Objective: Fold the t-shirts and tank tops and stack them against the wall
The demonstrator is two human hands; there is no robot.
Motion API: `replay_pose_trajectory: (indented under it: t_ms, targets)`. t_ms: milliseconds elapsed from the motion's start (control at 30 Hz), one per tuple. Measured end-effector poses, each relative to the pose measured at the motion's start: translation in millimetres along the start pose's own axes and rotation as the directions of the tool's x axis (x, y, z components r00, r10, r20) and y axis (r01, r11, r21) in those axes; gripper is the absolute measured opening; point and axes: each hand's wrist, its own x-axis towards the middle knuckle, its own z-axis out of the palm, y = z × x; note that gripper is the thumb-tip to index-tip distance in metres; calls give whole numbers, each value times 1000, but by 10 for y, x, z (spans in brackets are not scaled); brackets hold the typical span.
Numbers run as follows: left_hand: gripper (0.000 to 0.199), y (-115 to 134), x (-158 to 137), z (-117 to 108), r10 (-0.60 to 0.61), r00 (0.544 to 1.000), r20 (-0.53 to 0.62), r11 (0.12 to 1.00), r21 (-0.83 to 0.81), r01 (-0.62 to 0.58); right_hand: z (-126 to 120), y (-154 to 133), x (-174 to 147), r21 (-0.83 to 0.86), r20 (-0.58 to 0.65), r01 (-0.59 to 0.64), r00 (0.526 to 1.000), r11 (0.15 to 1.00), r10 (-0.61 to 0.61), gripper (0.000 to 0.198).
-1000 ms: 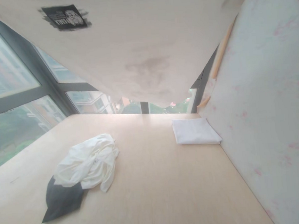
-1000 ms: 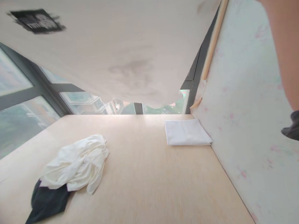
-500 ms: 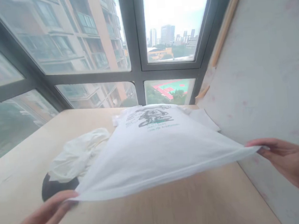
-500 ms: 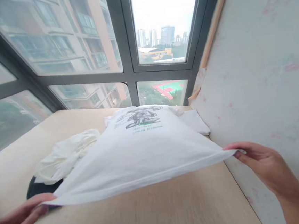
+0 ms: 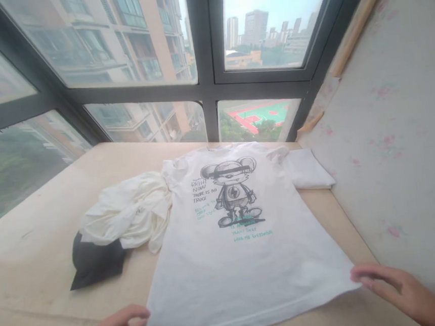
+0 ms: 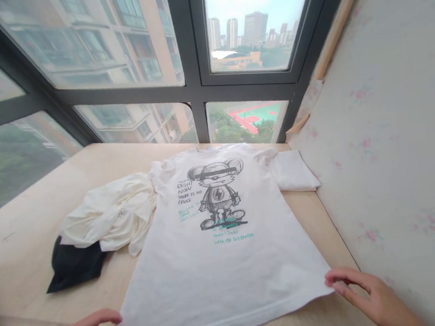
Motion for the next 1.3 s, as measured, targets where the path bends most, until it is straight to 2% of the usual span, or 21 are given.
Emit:
replay_pose_trajectory:
  t_ms: [67,133,200,233,267,333,433,533,600,767,833,900,967,1033,1167,1233,1300]
  targets:
    - [44,106,210,-54,41,987,-155,993,119,-22,43,-44,122,-137,16,72,997,988,-71,34]
    - [47,248,525,-74,172,924,-342,960,270,-79,178,-212,317,-231,-11,162,986,959,-169,35]
    - [47,393,897,-65,340,849,-403,880,456,-136,411,-504,528,-273,-23,273,957,922,-290,35]
    - [47,450,1083,-55,386,831,-401,828,547,-121,557,-684,622,-286,-9,335,936,898,-352,35]
    - [47,489,1256,-46,403,825,-396,782,617,-86,715,-877,704,-297,28,404,909,865,-415,35]
    - [50,495,1543,-43,370,843,-391,725,689,2,1044,-1265,823,-316,126,530,845,787,-519,39]
    - [52,345,1791,-91,308,865,-397,716,695,64,1508,-1736,903,-325,283,668,744,669,-606,53]
    - [53,133,1886,-187,297,851,-432,732,675,87,1895,-1985,920,-293,395,757,652,584,-647,63]
    - [54,20,1930,-272,283,843,-457,745,658,106,2103,-2046,917,-271,423,784,618,558,-662,66]
    - [53,-68,2082,-523,254,839,-480,763,633,131,2421,-2086,907,-281,398,777,629,564,-668,66]
    - [53,9,2095,-568,238,836,-495,768,623,150,2470,-2116,911,-277,392,774,632,570,-668,67]
    - [51,152,2020,-508,233,826,-513,771,615,164,2476,-2145,916,-273,387,771,636,575,-668,67]
    - [50,317,1836,-311,257,833,-490,775,620,126,2430,-2138,914,-274,376,769,638,577,-671,67]
    - [51,441,1567,3,304,860,-410,777,630,25,2322,-2057,902,-305,350,751,661,586,-664,65]
    - [54,436,1009,639,385,881,-275,742,660,-118,1962,-1618,854,-455,238,632,765,628,-598,62]
    - [54,355,832,798,387,886,-254,728,674,-125,1773,-1319,806,-520,188,580,794,627,-578,62]
    - [56,291,748,833,361,895,-262,734,672,-100,1626,-1037,734,-570,139,538,808,621,-573,62]
